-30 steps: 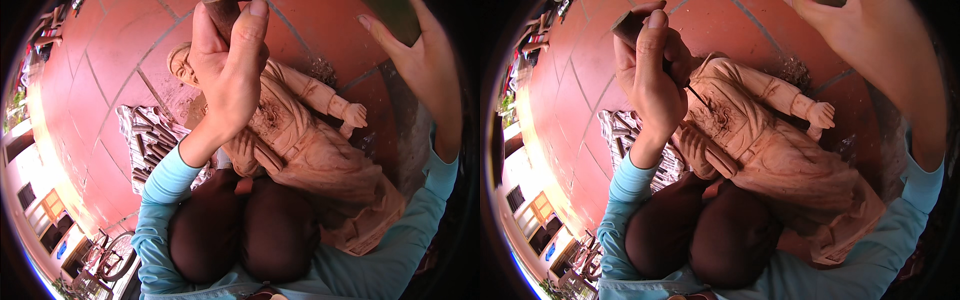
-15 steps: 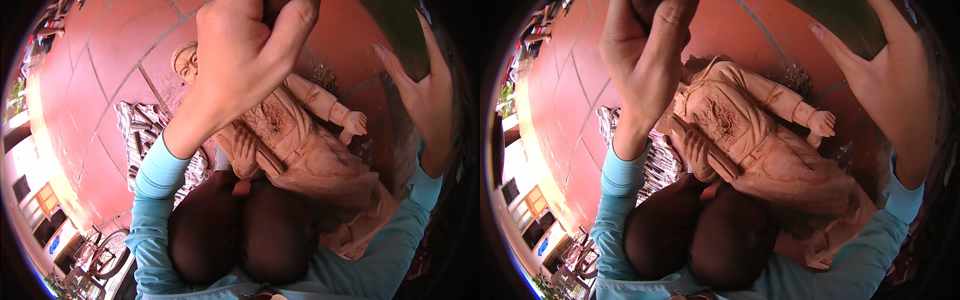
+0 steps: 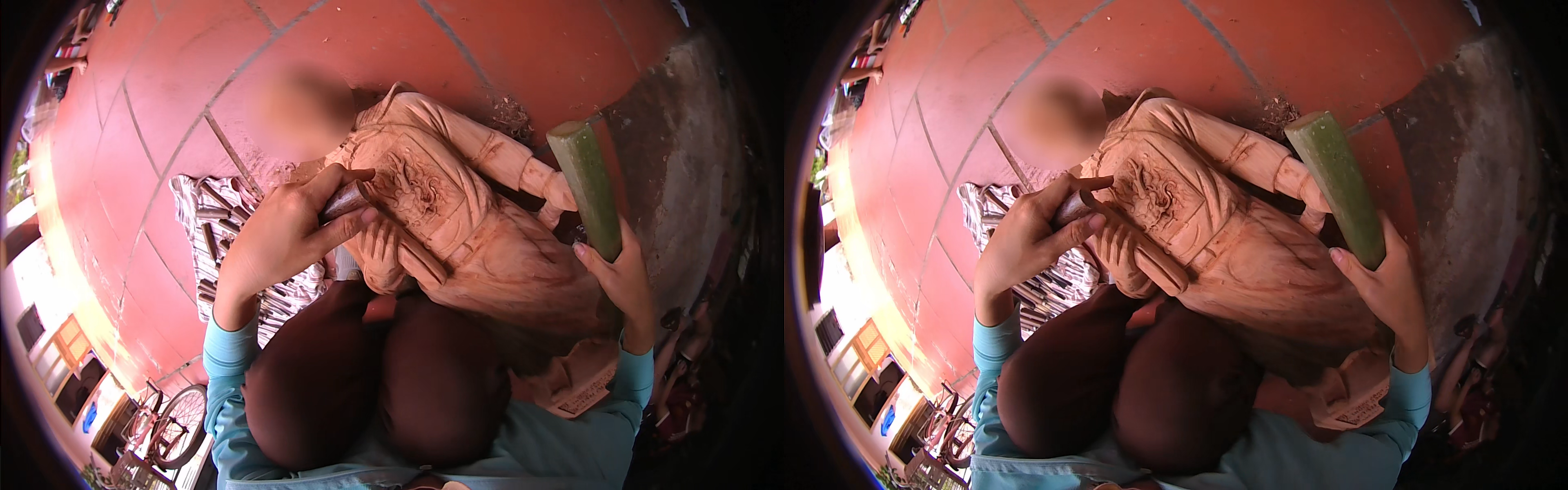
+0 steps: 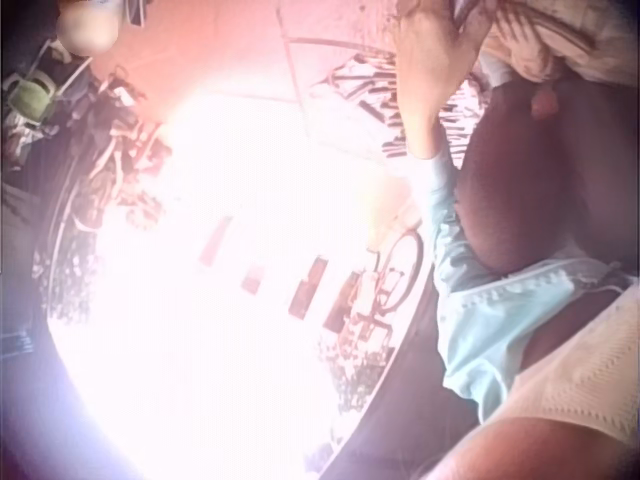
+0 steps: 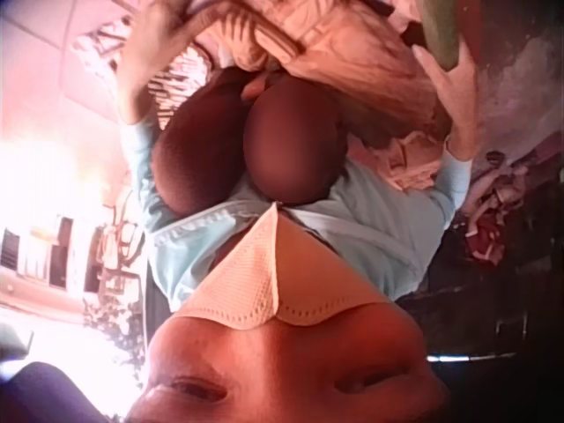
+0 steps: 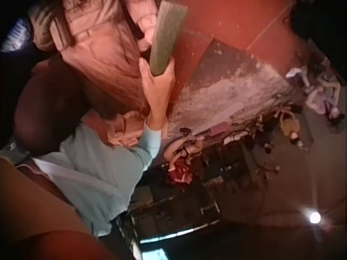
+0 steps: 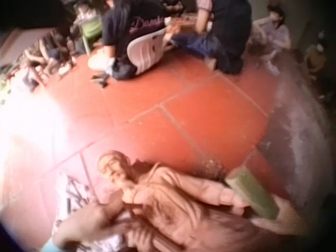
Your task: The person carves a wooden statue of a seated figure using a chisel and a green mallet. They repeatedly strike the chisel to shape the wood, occasionally switching tools from a collection laid out on a cloth nearby.
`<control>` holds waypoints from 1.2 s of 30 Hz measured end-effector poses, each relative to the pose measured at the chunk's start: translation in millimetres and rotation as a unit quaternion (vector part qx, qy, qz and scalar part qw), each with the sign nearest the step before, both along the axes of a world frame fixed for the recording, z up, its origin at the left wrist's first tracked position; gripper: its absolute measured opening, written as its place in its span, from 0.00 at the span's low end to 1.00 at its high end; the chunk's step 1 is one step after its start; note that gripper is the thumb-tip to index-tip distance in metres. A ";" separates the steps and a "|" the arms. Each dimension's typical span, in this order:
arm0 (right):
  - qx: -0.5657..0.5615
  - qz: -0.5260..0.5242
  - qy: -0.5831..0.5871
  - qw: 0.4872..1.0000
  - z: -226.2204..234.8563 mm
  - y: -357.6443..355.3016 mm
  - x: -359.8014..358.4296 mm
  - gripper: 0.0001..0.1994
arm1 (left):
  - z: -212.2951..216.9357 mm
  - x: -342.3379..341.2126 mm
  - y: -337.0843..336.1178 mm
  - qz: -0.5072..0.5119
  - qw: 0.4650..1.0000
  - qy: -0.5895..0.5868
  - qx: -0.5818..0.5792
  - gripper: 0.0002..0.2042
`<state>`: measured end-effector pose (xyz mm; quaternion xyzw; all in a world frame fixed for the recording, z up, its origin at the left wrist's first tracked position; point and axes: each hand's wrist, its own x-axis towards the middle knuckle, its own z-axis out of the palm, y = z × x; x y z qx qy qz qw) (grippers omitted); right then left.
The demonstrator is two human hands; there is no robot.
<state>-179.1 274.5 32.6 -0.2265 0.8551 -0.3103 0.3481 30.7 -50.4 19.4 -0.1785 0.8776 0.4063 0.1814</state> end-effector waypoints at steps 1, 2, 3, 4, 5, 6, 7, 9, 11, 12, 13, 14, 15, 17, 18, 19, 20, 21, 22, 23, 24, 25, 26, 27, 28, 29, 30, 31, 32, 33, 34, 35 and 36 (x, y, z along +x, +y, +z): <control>0.030 -0.015 -0.042 0.999 0.2 6.1 5.6 0.22 | 0.4 0.6 1.8 0.005 1.000 0.007 0.012 0.20; 0.033 -0.044 -0.083 0.995 0.1 12.4 12.1 0.22 | 2.1 0.7 4.4 0.010 1.000 0.014 0.025 0.20; 0.035 -0.072 -0.125 0.989 -1.3 18.2 18.6 0.23 | 4.8 1.4 7.2 0.016 0.999 0.020 0.035 0.21; 0.034 -0.083 -0.139 0.986 -2.1 23.1 24.3 0.22 | 7.0 1.4 10.6 0.020 0.999 0.031 0.032 0.22; 0.034 -0.095 -0.152 0.983 -2.9 27.6 29.5 0.22 | 9.1 0.7 14.9 0.025 0.998 0.042 0.029 0.23; 0.035 -0.108 -0.164 0.980 -3.1 31.7 34.2 0.22 | 10.5 0.2 19.0 0.028 0.998 0.056 0.027 0.24; 0.040 -0.102 -0.149 0.983 -6.3 36.7 38.4 0.22 | 11.7 0.1 23.0 0.004 0.997 0.072 0.015 0.23; 0.048 -0.088 -0.120 0.988 -14.1 45.5 43.4 0.21 | 13.5 0.0 31.2 -0.044 0.993 0.105 -0.011 0.23; 0.008 -0.115 -0.164 0.980 -12.2 39.0 42.5 0.19 | 14.3 -0.5 40.1 -0.092 0.990 0.095 -0.040 0.20; -0.010 -0.129 -0.185 0.974 -10.6 35.1 42.8 0.19 | 14.5 -1.6 43.9 -0.117 0.988 0.091 -0.052 0.19; -0.027 -0.138 -0.167 0.976 -12.0 32.9 45.0 0.18 | 14.4 -2.5 45.9 -0.141 0.984 0.087 -0.065 0.18; -0.044 -0.146 -0.148 0.977 -14.9 31.3 47.9 0.17 | 14.1 -3.0 46.3 -0.147 0.984 0.075 -0.069 0.18; -0.062 -0.153 -0.131 0.978 -17.3 29.7 49.6 0.17 | 12.8 -1.5 47.3 -0.156 0.980 0.085 -0.084 0.18; -0.054 -0.149 -0.126 0.979 -16.0 26.7 49.2 0.16 | 10.2 3.8 50.7 -0.175 0.972 0.104 -0.114 0.18; -0.049 -0.148 -0.123 0.980 -15.3 26.2 49.2 0.16 | 12.0 4.4 52.0 -0.187 0.975 0.097 -0.076 0.18; -0.049 -0.149 -0.123 0.980 -15.8 26.5 48.8 0.16 | 15.7 4.3 53.0 -0.199 0.975 0.090 -0.037 0.19; -0.050 -0.150 -0.123 0.980 -16.4 26.9 48.2 0.16 | 18.6 4.2 53.8 -0.211 0.974 0.083 0.001 0.20; -0.052 -0.148 -0.125 0.980 -16.9 26.9 47.9 0.16 | 20.9 5.3 55.0 -0.221 0.972 0.067 0.036 0.18; -0.051 -0.145 -0.124 0.980 -17.1 26.5 48.1 0.17 | 22.9 6.8 56.1 -0.230 0.969 0.051 0.070 0.17; -0.051 -0.142 -0.123 0.981 -17.4 25.8 48.4 0.17 | 25.3 8.5 56.6 -0.237 0.965 0.035 0.103 0.16; -0.049 -0.142 -0.121 0.981 -17.1 25.7 48.5 0.17 | 28.6 8.5 55.3 -0.213 0.970 0.062 0.095 0.18; -0.046 -0.142 -0.116 0.982 -16.9 25.2 49.2 0.17 | 30.5 11.7 52.3 -0.183 0.976 0.051 0.104 0.18; -0.043 -0.142 -0.112 0.983 -16.7 24.6 50.5 0.17 | 32.3 18.1 47.1 -0.153 0.981 0.040 0.113 0.19; -0.040 -0.144 -0.107 0.983 -16.1 24.7 51.6 0.18 | 33.2 23.9 41.6 -0.124 0.984 0.030 0.122 0.19; -0.040 -0.150 -0.108 0.982 -16.6 25.3 52.1 0.18 | 32.4 33.6 38.2 -0.061 0.987 0.056 0.134 0.18; -0.039 -0.157 -0.109 0.981 -17.7 26.9 52.4 0.18 | 34.6 44.8 33.7 -0.008 0.992 0.061 0.111 0.14; -0.036 -0.163 -0.109 0.980 -18.4 28.4 53.1 0.18 | 36.7 54.5 32.5 0.069 0.993 0.031 0.090 0.13; -0.036 -0.163 -0.109 0.980 -18.5 28.5 53.5 0.18 | 39.6 63.9 30.6 0.145 0.987 0.000 0.068 0.11; -0.035 -0.163 -0.109 0.980 -18.6 28.6 53.9 0.19 | 31.3 80.0 25.6 0.196 0.980 -0.018 0.038 0.11; -0.036 -0.161 -0.110 0.980 -17.7 27.0 53.6 0.19 | 19.3 100.3 20.3 0.249 0.968 -0.037 0.006 0.11; -0.037 -0.158 -0.111 0.981 -17.4 25.6 53.9 0.19 | 9.1 116.8 16.6 0.297 0.952 -0.067 -0.009 0.11; -0.037 -0.156 -0.109 0.981 -17.0 24.9 54.5 0.18 | -3.8 131.8 13.5 0.343 0.934 -0.096 -0.021 0.11; -0.037 -0.156 -0.106 0.981 -16.3 25.2 54.7 0.18 | -18.0 146.4 10.3 0.386 0.914 -0.124 -0.033 0.11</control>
